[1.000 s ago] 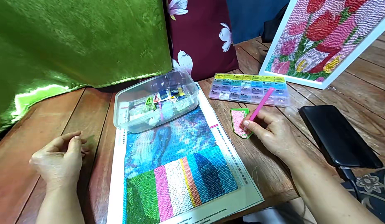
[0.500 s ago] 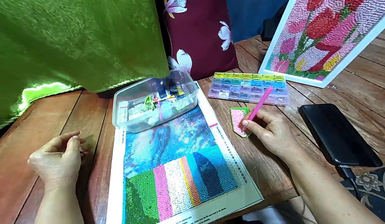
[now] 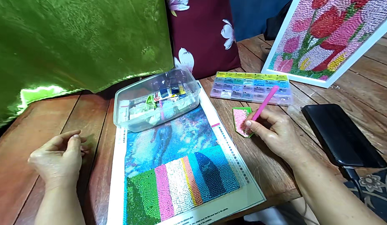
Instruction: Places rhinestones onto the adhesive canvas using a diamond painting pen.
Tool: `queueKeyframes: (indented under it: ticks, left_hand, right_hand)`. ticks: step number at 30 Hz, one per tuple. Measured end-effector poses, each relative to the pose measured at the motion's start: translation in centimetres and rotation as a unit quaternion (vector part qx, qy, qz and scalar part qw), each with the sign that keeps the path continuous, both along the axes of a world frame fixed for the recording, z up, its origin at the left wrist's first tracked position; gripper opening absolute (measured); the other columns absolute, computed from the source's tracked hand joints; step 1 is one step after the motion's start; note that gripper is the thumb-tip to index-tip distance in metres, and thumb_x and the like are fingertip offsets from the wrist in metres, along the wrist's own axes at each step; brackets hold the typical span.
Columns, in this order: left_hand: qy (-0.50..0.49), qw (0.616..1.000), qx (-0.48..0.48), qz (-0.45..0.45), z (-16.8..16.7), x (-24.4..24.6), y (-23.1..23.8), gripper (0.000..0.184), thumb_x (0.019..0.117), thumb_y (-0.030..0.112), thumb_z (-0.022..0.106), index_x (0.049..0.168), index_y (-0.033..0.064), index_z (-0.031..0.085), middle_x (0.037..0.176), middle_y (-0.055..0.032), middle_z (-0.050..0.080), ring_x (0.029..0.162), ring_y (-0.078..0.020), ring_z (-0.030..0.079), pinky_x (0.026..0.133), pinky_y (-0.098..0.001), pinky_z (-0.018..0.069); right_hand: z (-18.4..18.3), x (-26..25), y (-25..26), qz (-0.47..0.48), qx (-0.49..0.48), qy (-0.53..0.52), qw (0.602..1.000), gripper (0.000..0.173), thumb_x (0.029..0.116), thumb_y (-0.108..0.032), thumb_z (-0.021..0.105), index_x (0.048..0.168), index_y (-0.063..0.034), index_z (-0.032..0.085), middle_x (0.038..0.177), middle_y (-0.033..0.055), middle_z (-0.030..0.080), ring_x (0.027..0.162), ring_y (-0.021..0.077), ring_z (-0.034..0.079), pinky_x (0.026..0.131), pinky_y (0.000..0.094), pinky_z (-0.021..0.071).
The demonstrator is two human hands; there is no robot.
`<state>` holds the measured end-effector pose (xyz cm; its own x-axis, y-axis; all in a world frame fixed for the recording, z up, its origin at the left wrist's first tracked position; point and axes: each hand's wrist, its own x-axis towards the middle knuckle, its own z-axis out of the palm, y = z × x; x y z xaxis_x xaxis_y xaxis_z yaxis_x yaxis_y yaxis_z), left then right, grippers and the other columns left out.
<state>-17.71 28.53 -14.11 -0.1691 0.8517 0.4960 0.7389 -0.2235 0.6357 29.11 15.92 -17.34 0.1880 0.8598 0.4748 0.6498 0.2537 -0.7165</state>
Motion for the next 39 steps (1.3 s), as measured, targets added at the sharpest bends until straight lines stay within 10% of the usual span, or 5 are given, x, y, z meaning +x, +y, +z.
queueKeyframes:
  ticks: [27, 39]
  left_hand:
    - [0.028, 1.000, -0.008, 0.009, 0.08, 0.13, -0.08, 0.033, 0.1031, 0.015, 0.049, 0.118, -0.0094, 0.065, 0.089, -0.0181, 0.068, 0.062, -0.0089, 0.056, 0.062, -0.0297, 0.0504]
    - [0.018, 1.000, 0.001, 0.000, 0.12, 0.32, -0.18, 0.030, 0.1031, 0.014, 0.049, 0.116, -0.0091, 0.065, 0.085, -0.0110, 0.067, 0.059, 0.0014, 0.051, 0.057, -0.0183, 0.0446]
  right_hand:
    - [0.53, -0.74, -0.09, 0.000, 0.005, 0.075, 0.997, 0.007, 0.0946, -0.014, 0.062, 0.092, -0.0093, 0.067, 0.077, -0.0077, 0.062, 0.064, -0.0063, 0.056, 0.057, 0.0106, 0.0459]
    - [0.11, -0.32, -0.11, -0.022, -0.016, 0.007, 1.000, 0.011, 0.0948, -0.016, 0.062, 0.090, -0.0083, 0.068, 0.073, -0.0042, 0.062, 0.061, -0.0026, 0.056, 0.057, 0.0155, 0.0459]
